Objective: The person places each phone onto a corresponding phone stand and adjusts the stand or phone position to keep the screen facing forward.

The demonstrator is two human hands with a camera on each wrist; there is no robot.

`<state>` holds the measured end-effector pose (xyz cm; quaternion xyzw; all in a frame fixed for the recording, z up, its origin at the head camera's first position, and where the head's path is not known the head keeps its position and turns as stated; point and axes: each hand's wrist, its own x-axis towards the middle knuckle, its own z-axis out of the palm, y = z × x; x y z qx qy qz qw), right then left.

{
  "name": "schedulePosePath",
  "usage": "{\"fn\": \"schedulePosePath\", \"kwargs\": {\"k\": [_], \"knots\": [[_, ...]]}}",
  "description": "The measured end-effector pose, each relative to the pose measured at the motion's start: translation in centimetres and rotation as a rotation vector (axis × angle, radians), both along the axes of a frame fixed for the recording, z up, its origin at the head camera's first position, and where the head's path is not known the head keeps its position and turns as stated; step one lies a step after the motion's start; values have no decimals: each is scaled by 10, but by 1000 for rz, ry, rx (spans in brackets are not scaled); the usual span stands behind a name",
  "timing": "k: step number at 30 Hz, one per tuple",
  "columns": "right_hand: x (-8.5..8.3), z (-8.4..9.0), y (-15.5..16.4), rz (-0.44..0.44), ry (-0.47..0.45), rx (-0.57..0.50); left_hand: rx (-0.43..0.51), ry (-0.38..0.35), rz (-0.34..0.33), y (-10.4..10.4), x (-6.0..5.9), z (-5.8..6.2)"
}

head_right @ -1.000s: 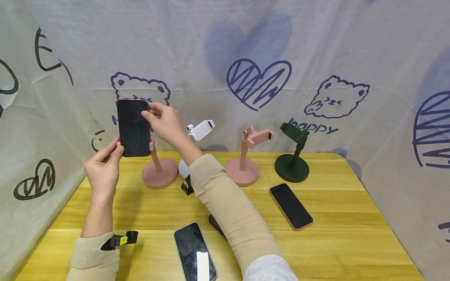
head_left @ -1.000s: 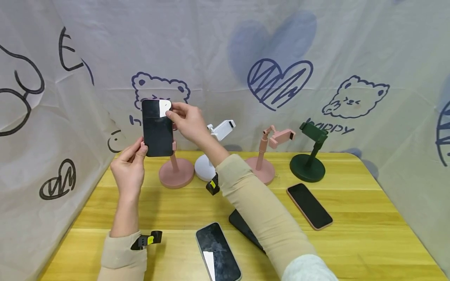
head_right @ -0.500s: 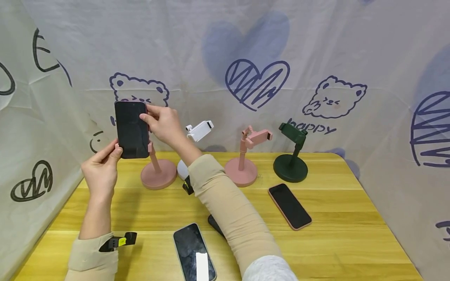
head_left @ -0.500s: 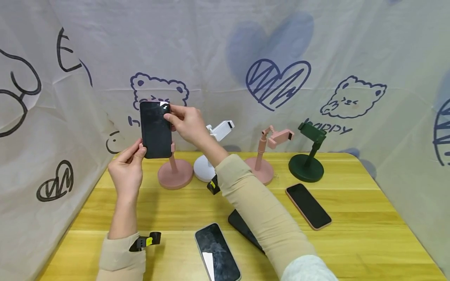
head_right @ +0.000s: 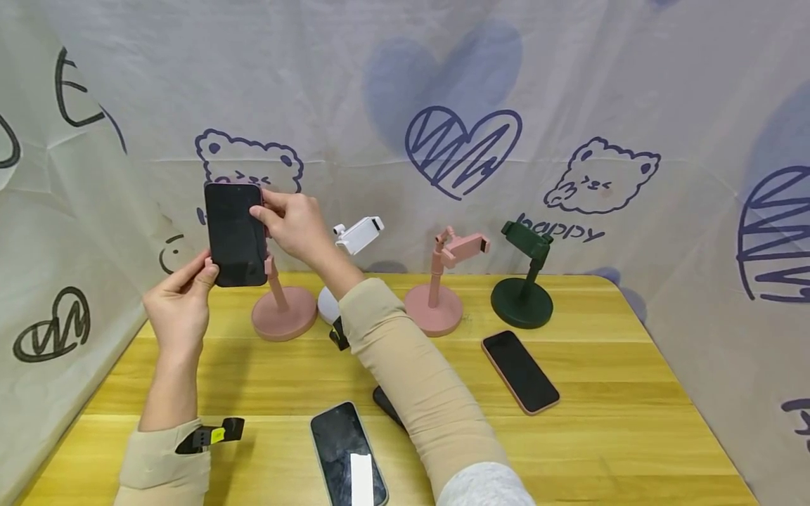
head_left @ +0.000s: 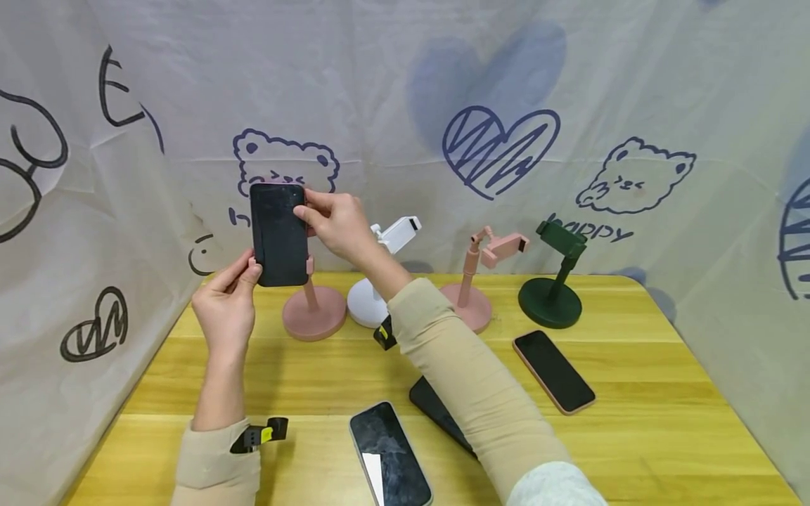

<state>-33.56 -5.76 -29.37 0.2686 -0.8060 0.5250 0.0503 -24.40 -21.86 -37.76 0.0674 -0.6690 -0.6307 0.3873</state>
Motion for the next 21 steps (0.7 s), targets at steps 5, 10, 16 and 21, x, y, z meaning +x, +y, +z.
{"fn": "schedulePosePath", "kwargs": {"k": [5,10,16,21], "knots": [[0,1,0,8,-17,35,6,9,-7,-1,0,1],[1,-1,0,9,-30,44,14,-2,-1,0,0,1],[2,-3,0,13,-37,35,17,-14,5,-1,0,0],[2,-4,0,17,-37,23,13,-12,4,-1,-1,0]]}}
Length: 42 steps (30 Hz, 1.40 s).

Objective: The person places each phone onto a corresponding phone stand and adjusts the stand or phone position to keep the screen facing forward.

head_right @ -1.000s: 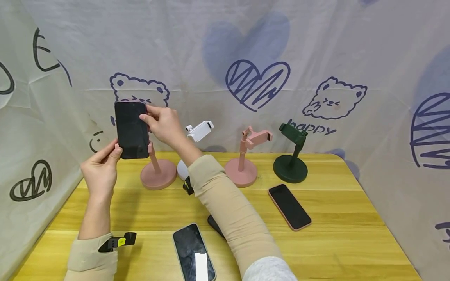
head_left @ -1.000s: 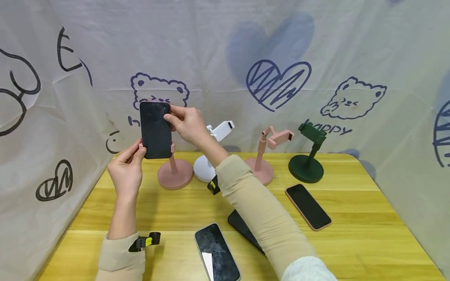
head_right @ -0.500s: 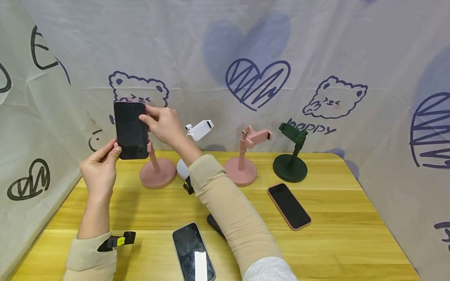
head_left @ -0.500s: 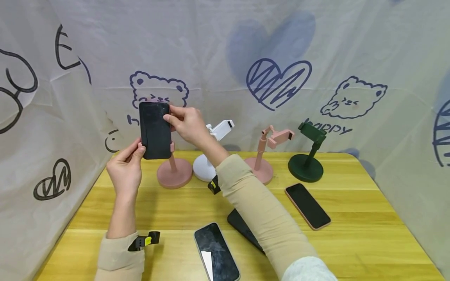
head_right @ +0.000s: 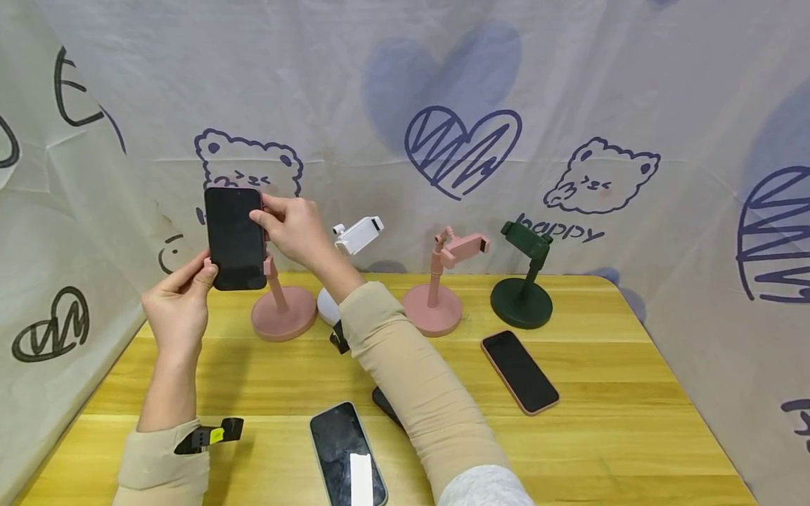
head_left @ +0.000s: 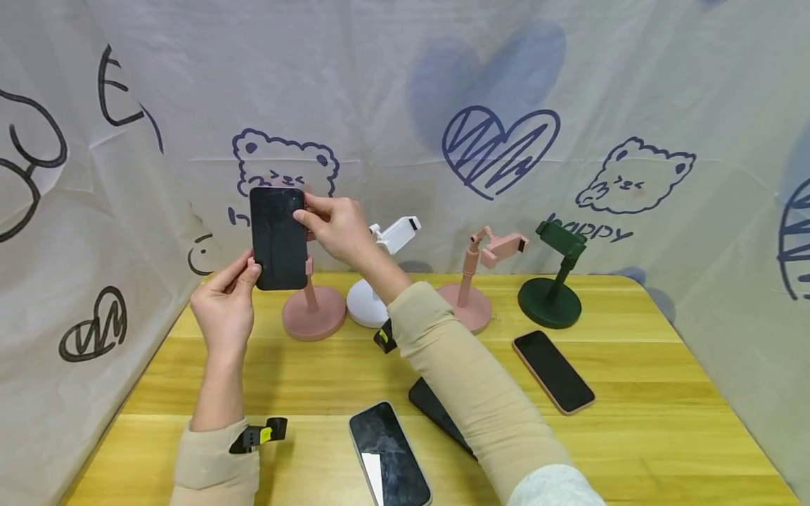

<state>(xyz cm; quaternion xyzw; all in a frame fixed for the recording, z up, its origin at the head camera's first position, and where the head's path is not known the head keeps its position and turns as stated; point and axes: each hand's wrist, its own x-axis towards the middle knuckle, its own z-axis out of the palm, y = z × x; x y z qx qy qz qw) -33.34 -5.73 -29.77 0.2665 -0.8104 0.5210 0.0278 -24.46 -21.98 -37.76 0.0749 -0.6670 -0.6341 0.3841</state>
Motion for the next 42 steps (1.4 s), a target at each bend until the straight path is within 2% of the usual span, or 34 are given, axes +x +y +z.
{"fn": "schedulePosePath", "kwargs": {"k": [20,30,38,42], "knots": [[2,-4,1,-2,-29,13,-24,-36,13,0,2,1],[5,-6,0,-16,-34,58,-16,-34,14,0,2,1],[8,-12,0,-26,20,47,-1,-24,8,0,1,1],[10,-12,1,-32,62,77,-6,-16,5,0,1,1]]}}
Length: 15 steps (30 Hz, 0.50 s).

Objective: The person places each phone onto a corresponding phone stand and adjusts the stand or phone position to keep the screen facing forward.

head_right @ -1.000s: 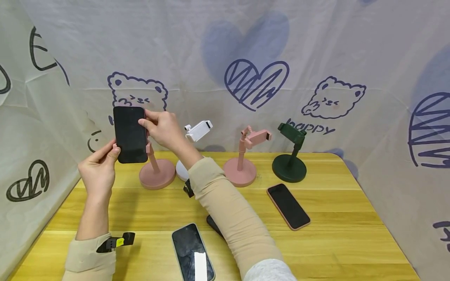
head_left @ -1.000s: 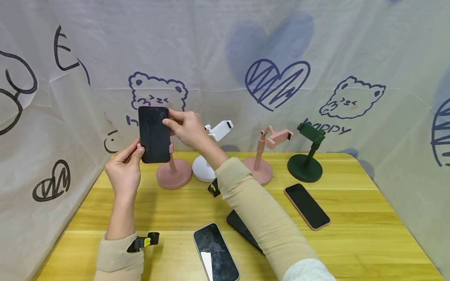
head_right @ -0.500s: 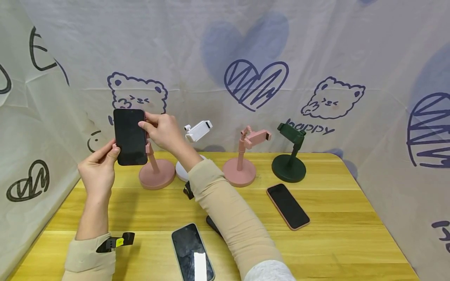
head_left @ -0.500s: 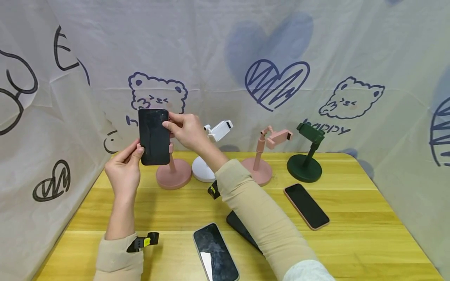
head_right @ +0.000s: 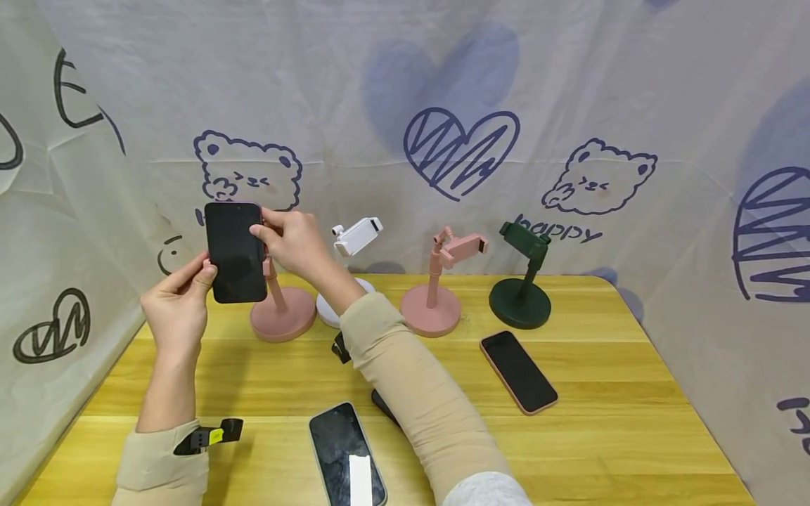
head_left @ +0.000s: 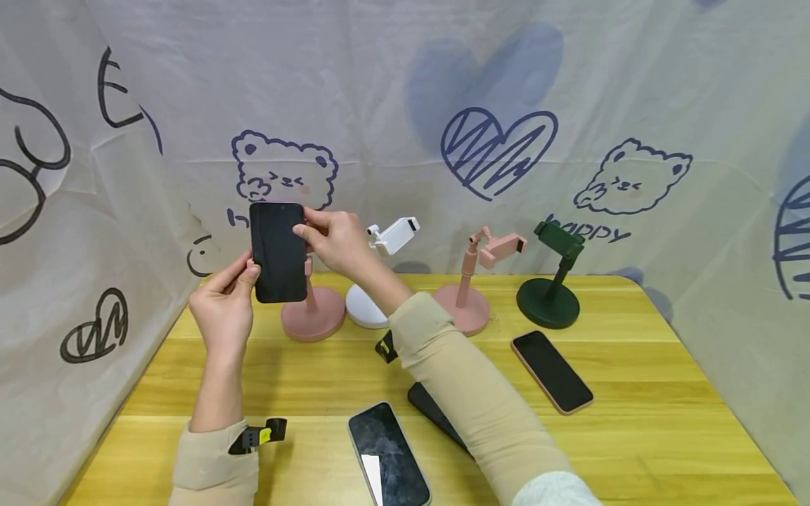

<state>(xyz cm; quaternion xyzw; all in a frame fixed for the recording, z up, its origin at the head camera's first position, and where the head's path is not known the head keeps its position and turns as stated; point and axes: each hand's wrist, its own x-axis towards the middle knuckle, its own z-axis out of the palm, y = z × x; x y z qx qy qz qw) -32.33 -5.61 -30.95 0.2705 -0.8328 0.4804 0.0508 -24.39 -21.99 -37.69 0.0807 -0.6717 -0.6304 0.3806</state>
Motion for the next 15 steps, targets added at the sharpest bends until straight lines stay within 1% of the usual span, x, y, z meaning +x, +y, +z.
{"fn": "schedulePosePath", "kwargs": {"k": [2,6,15], "knots": [[1,0,0,-1,25,11,-12,-2,3,0,0,0],[3,-1,1,-6,56,29,-6,-12,2,0,0,0],[7,-1,0,-26,82,74,3,-12,3,0,1,0]]}}
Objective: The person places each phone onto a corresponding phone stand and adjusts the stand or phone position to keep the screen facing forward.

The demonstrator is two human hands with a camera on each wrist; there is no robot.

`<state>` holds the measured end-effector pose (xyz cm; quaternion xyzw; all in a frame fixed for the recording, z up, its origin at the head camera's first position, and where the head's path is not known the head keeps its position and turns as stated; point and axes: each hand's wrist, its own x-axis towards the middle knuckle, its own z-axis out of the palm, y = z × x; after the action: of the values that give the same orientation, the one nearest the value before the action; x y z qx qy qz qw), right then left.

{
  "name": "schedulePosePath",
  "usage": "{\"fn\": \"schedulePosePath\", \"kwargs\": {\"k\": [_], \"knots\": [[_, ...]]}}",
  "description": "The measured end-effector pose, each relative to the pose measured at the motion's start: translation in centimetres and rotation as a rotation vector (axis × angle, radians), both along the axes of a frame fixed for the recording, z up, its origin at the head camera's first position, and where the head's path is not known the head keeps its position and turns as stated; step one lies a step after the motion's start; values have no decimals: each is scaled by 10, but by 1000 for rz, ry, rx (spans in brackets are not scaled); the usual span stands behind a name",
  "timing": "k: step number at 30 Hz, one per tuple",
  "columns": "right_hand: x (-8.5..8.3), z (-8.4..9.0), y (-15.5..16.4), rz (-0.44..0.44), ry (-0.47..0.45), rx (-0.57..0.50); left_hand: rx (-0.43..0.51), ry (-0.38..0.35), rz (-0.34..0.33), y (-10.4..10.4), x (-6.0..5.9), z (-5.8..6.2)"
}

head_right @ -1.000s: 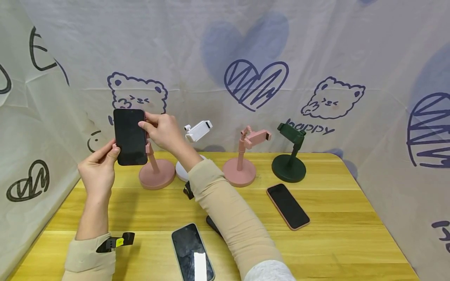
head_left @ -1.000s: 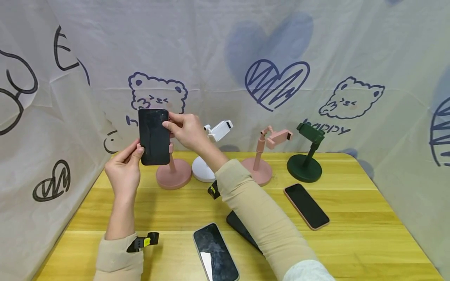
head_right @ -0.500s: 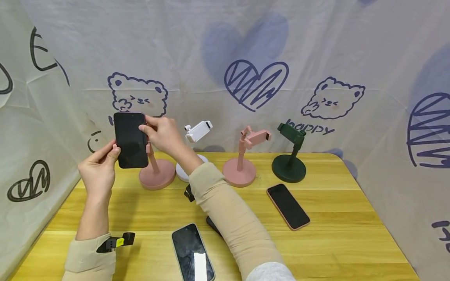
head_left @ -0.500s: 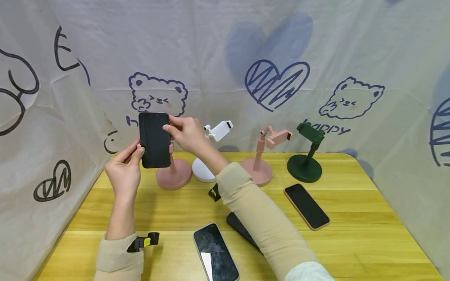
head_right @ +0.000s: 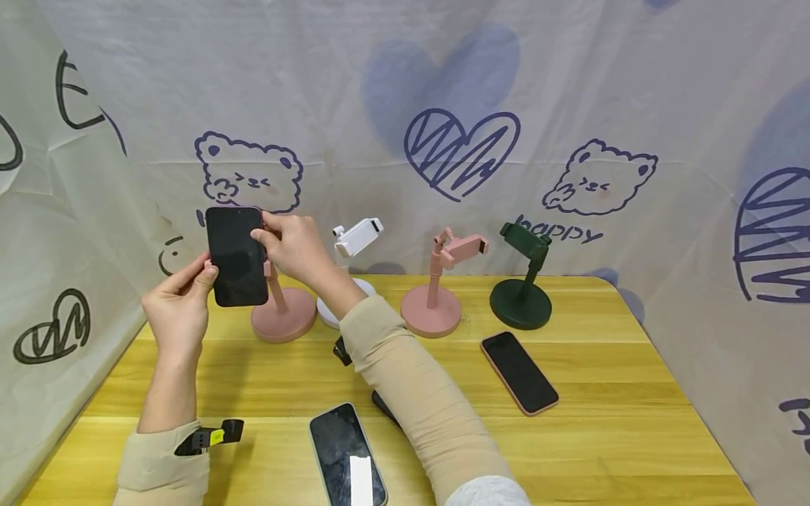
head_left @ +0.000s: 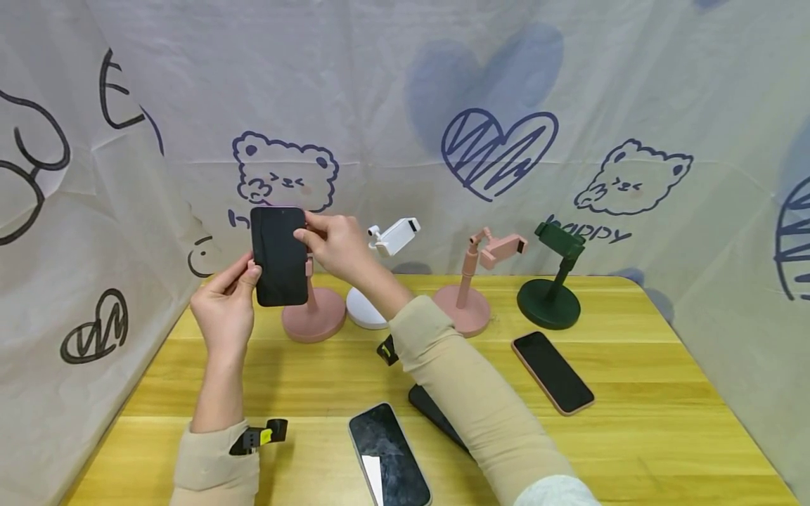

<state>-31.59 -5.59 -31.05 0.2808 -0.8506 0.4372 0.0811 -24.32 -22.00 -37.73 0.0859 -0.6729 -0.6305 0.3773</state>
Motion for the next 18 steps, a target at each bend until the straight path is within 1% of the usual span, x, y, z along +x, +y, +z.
{"fn": "schedulePosePath", "kwargs": {"k": [10,18], "knots": [[2,-5,2,24,77,24,-4,-9,2,0,1,0],[0,-7,3,33,153,72,-21,-20,7,1,1,0]]}}
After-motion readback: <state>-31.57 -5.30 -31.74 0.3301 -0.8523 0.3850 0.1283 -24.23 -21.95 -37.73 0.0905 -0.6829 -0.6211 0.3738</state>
